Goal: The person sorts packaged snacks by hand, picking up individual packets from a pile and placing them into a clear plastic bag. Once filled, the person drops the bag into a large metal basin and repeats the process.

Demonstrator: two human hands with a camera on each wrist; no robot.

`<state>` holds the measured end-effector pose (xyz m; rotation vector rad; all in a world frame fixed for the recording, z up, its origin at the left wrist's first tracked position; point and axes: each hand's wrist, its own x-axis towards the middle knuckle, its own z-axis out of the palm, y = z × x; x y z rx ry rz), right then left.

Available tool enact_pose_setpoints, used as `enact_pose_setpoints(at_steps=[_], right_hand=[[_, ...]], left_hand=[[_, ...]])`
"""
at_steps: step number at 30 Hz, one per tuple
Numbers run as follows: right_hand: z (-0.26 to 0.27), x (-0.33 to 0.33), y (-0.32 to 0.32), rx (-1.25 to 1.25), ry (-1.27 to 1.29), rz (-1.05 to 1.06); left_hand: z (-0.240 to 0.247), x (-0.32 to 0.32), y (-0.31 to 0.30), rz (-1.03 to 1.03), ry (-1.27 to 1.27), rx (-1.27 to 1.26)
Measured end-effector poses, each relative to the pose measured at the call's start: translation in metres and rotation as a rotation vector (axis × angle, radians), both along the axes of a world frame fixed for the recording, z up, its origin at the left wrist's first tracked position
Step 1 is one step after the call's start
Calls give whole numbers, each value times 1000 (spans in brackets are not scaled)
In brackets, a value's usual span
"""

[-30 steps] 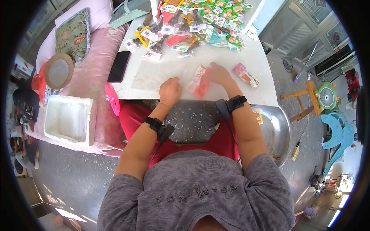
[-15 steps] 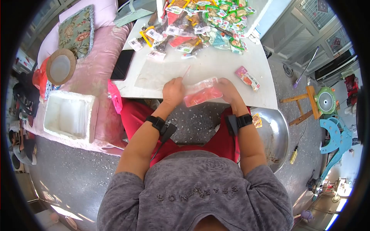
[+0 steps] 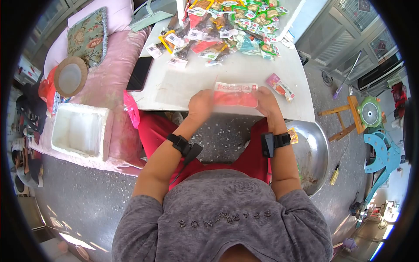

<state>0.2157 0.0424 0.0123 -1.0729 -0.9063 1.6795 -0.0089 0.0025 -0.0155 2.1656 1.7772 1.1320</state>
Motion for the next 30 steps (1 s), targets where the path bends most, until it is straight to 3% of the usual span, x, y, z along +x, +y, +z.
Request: enact_pose_setpoints(at_steps=[6,9,12,18,24,27,30], right_hand=[[-6,6,5,-38,64,38],[-9,6,7,-29,83,38],[-14,-2,10,-32,133,-29],[-31,-53,-4,-83,189,-57],[-24,-73,1,-87,47,20],[-24,-62,10,-116,35,111],[-24,-59,11,-148,66,145]], left_hand=[[1,2,1,-78,231,11],[1,6,-3,-143,228,152],[1,9,-5,-153,221,133],[10,17,-1,-186,131,263],[20,0,0,-70,183,72],[23,-3,-4,87,55,-68],[28,-3,-10,-123,101,66]])
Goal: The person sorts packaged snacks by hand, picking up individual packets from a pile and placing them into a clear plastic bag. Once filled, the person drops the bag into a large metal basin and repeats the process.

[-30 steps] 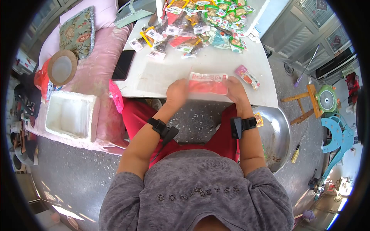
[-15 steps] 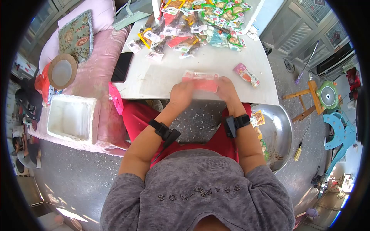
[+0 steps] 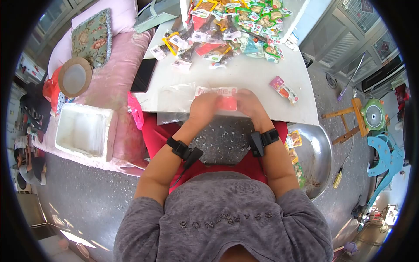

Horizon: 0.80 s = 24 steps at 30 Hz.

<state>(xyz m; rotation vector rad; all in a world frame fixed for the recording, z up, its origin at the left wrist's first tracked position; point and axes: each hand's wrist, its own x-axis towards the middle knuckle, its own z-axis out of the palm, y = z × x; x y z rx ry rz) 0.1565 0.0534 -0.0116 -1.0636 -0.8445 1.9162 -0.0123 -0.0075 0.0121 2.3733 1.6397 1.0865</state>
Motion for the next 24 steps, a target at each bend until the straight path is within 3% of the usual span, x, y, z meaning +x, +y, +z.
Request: enact_pose_setpoints(at_steps=[6,13,21,24], right_hand=[[-3,4,4,-36,-3,115],[3,28,3,3,-51,261],[-28,25,7,-11,106,90],[-27,19,2,-39,181,-44]], left_hand=[[0,1,1,-140,63,128],[8,-5,-2,-135,71,210],[12,2,-8,-233,118,136],[12,4,-8,-220,44,282]])
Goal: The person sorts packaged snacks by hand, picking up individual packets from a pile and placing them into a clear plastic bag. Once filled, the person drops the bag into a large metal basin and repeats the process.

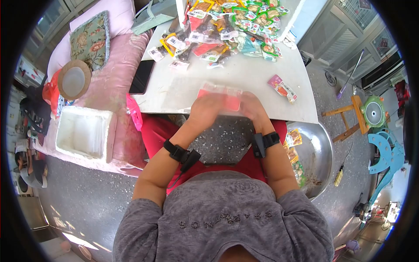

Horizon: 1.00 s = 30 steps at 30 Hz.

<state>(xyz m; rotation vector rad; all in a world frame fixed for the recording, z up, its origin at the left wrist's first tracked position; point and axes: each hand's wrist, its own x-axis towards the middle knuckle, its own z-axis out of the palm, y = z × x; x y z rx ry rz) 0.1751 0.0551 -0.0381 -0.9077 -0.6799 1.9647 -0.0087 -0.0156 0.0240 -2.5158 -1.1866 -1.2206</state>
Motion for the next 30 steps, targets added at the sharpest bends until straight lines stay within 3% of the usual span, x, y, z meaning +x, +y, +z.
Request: enact_pose_setpoints(at_steps=[1,9,13,20,22,28,30], right_hand=[[2,-3,-2,-11,35,-72],[42,-46,-31,21,-109,33],[41,-53,-16,1,-140,191],[-4,-57,2,25,225,208],[21,-68,-19,-22,427,130],[35,-88,-30,-22,354,13],[4,-84,-12,218,42,152]], left_hand=[[-3,1,0,3,9,-3],[-11,6,2,-5,53,-205],[-13,4,4,-17,46,-89],[-6,-1,2,-36,2,-51],[-10,-1,1,-38,-22,-61],[-17,-9,1,24,-109,-87],[-26,-16,4,69,-153,-66]])
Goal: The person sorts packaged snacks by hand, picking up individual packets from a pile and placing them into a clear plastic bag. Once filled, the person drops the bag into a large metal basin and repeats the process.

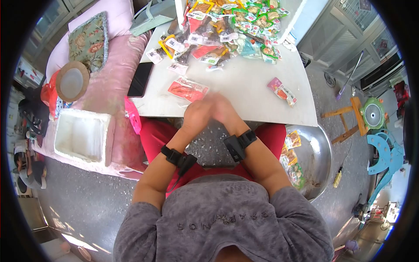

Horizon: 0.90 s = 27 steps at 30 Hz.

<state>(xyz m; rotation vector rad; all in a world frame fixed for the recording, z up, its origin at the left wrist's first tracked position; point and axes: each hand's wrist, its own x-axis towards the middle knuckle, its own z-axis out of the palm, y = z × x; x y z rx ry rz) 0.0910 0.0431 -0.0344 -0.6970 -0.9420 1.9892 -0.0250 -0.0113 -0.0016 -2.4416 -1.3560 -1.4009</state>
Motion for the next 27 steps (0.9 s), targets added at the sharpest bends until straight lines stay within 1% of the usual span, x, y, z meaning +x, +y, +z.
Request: enact_pose_setpoints(at_steps=[2,4,6,7,10,13,16,19,22,24,25,27], right_hand=[[1,9,13,117,-283,89],[43,25,19,87,-546,166],[64,35,37,110,-575,54],[71,36,47,119,-588,-3],[88,21,84,28,-346,-48],[76,-7,123,57,-368,-80],[63,-38,152,50,-561,-119],[47,-60,165,-9,-636,-16],[37,-74,162,10,-607,-112],[38,-73,153,71,-625,-192],[39,-69,149,98,-638,-232],[14,-52,165,595,-870,-296]], left_hand=[[-5,-5,2,49,-11,-22],[-16,-9,3,85,-17,-67],[-30,-12,7,102,-20,-132],[-30,-11,7,120,-23,-145],[-27,-8,9,154,-24,-153],[-28,-8,13,142,-23,-81],[-31,-10,13,121,-38,-25],[-30,-9,12,127,-38,-23],[-29,-10,12,142,-34,-52],[-30,-10,10,140,-35,-109],[-30,-10,9,138,-28,-89],[-29,-11,12,130,-18,-45]])
